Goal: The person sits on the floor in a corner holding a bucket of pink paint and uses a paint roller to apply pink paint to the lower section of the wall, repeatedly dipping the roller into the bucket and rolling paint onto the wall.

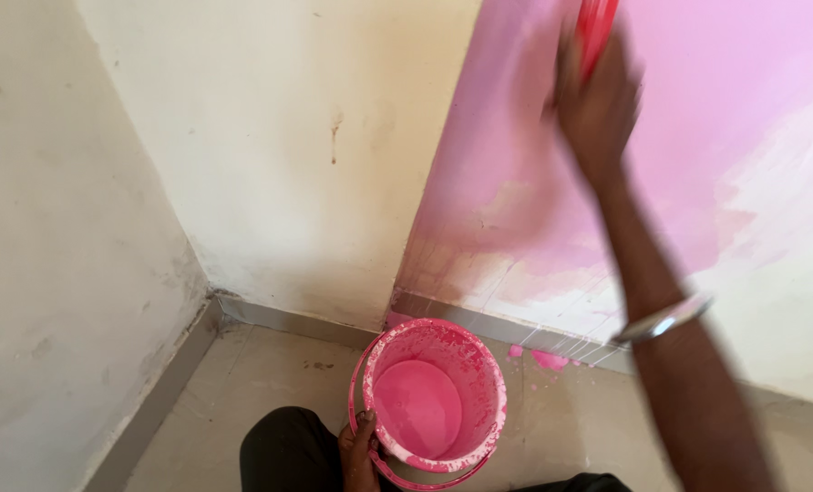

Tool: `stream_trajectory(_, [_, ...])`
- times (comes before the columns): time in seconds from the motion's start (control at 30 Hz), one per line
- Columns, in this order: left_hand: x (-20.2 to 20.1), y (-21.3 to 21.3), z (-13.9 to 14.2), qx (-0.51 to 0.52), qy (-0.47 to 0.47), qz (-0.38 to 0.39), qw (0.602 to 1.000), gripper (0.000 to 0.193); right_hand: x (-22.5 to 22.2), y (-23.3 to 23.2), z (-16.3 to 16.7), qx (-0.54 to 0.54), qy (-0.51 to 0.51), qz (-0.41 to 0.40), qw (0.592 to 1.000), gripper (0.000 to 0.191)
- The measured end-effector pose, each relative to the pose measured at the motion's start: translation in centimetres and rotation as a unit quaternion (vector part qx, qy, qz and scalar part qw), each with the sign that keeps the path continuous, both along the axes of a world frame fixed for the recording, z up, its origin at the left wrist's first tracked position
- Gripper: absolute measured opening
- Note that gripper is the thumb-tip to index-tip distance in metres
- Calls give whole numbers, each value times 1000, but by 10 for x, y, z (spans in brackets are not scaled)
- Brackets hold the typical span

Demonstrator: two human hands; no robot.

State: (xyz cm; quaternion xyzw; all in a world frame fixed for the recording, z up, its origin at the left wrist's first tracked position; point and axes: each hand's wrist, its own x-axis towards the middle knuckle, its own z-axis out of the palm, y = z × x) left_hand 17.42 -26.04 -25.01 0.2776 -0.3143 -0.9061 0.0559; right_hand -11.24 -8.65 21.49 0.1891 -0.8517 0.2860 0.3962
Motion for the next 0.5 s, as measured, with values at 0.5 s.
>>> stream_trajectory(0.5, [-5, -2, -2, -2, -29, -14, 999, 22, 3, 6, 8, -69, -9, 39, 997, 34])
